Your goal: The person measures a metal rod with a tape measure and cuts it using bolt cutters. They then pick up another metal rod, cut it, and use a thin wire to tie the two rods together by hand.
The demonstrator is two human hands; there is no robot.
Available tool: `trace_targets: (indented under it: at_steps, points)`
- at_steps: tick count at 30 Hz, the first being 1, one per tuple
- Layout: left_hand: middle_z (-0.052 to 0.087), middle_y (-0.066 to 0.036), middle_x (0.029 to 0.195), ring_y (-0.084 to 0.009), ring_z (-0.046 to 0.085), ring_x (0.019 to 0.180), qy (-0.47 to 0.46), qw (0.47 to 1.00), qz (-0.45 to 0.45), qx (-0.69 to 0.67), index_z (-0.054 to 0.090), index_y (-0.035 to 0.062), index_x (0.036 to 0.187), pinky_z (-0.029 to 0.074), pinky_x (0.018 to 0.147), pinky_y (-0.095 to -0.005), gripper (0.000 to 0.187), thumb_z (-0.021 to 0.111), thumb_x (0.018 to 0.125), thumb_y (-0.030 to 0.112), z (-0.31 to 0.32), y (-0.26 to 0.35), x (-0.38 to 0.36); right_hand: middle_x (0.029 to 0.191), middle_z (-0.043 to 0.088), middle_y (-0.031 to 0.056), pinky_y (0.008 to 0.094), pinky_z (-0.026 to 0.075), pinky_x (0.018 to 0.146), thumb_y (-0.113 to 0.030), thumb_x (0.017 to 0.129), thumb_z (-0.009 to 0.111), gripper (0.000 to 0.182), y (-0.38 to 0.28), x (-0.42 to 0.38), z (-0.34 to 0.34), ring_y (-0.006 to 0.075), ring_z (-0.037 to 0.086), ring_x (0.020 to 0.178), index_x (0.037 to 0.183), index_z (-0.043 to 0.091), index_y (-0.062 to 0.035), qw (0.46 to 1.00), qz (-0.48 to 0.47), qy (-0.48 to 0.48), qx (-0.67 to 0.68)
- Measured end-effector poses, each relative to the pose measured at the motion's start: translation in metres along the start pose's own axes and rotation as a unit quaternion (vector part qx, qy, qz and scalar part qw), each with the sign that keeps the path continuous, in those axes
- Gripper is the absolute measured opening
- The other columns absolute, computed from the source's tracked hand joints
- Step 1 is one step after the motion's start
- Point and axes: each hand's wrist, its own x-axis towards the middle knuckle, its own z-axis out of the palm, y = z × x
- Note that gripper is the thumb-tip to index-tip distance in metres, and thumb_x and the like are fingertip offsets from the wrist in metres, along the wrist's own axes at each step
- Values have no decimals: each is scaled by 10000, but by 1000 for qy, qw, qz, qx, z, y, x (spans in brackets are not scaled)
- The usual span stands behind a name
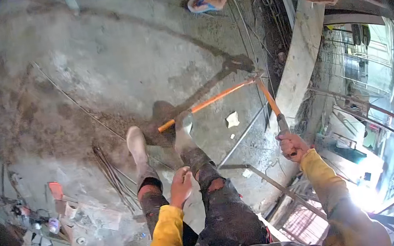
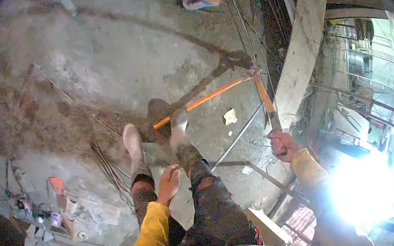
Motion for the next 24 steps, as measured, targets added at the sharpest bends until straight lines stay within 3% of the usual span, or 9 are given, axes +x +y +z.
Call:
trace_targets:
  at_steps: [2, 3, 6, 9, 13, 17, 19, 23, 24]
  points:
    - [585, -118, 1043, -199, 562, 979, -15, 997, -73, -23, 555, 2, 1115, 418, 871, -301, 275, 490, 916, 179, 15, 8, -24, 537, 431, -64, 257, 360, 361, -216, 888, 544, 141, -8, -39, 5, 46, 369, 379, 885, 496, -84, 999, 8, 1, -38]
    - [585, -118, 1043, -199, 562, 979, -41, 992, -111, -35, 555, 2, 1115, 418, 871, -301, 275, 490, 916, 179, 10, -41, -9, 550, 446, -52, 256, 348, 344, -144, 901, 500, 69, -2, -10, 23, 52, 361, 366, 914, 502, -76, 997, 49, -14, -51]
    - [592, -147, 1037, -227, 580, 971, -96, 991, -74, -53, 535, 15, 1141, 444, 834, -311, 279, 508, 902, 156, -2, -17, 11, 553, 454, -39, 244, 317, 322, -125, 914, 466, 111, 12, -13, 35, 58, 345, 352, 986, 520, -60, 997, -13, 75, -16]
    - [581, -145, 1074, -214, 575, 990, -65, 992, -90, -61, 535, 11, 1143, 441, 850, -307, 267, 496, 919, 151, -9, -8, 15, 563, 463, -23, 240, 345, 321, -143, 928, 448, 172, 10, -7, 39, 66, 377, 363, 1057, 527, -61, 999, 5, 36, 3]
    - [562, -116, 1115, -201, 547, 1039, -71, 974, -175, -124, 505, 9, 1184, 421, 890, -316, 282, 473, 939, 145, 7, 7, 25, 556, 424, -18, 206, 300, 301, -138, 943, 423, 218, 15, -11, 37, 57, 358, 375, 1123, 518, -60, 992, -59, 112, -15]
    - [531, -125, 1157, -189, 511, 1071, -160, 979, -123, -42, 473, -3, 1214, 403, 905, -315, 313, 458, 952, 167, 55, 50, 52, 574, 420, -48, 209, 313, 295, -178, 923, 465, 213, 26, -10, 59, 49, 360, 373, 1100, 527, -78, 979, -92, 181, -6]
    - [553, -103, 1143, -177, 505, 1070, -201, 973, -98, -63, 493, -6, 1190, 381, 924, -324, 375, 443, 951, 278, 90, 69, 67, 562, 393, -57, 193, 297, 325, -133, 871, 500, 289, 28, -8, 62, 39, 382, 403, 1140, 458, -38, 966, -115, 228, -33]
    - [528, -110, 1200, -189, 468, 1131, -294, 934, -154, -130, 425, -5, 1274, 337, 971, -333, 496, 422, 953, 373, 167, 114, 108, 624, 459, 10, 279, 324, 300, -129, 832, 529, 375, 24, -10, 48, 122, 413, 363, 1172, 417, -17, 983, -74, 164, 20]
    - [506, -114, 1236, -194, 451, 1156, -336, 910, -195, -143, 366, 3, 1320, 320, 987, -334, 568, 409, 945, 427, 185, 131, 120, 660, 504, 30, 289, 376, 350, -137, 848, 533, 357, 23, -12, 45, 136, 463, 413, 1168, 440, -8, 986, -71, 151, -4]
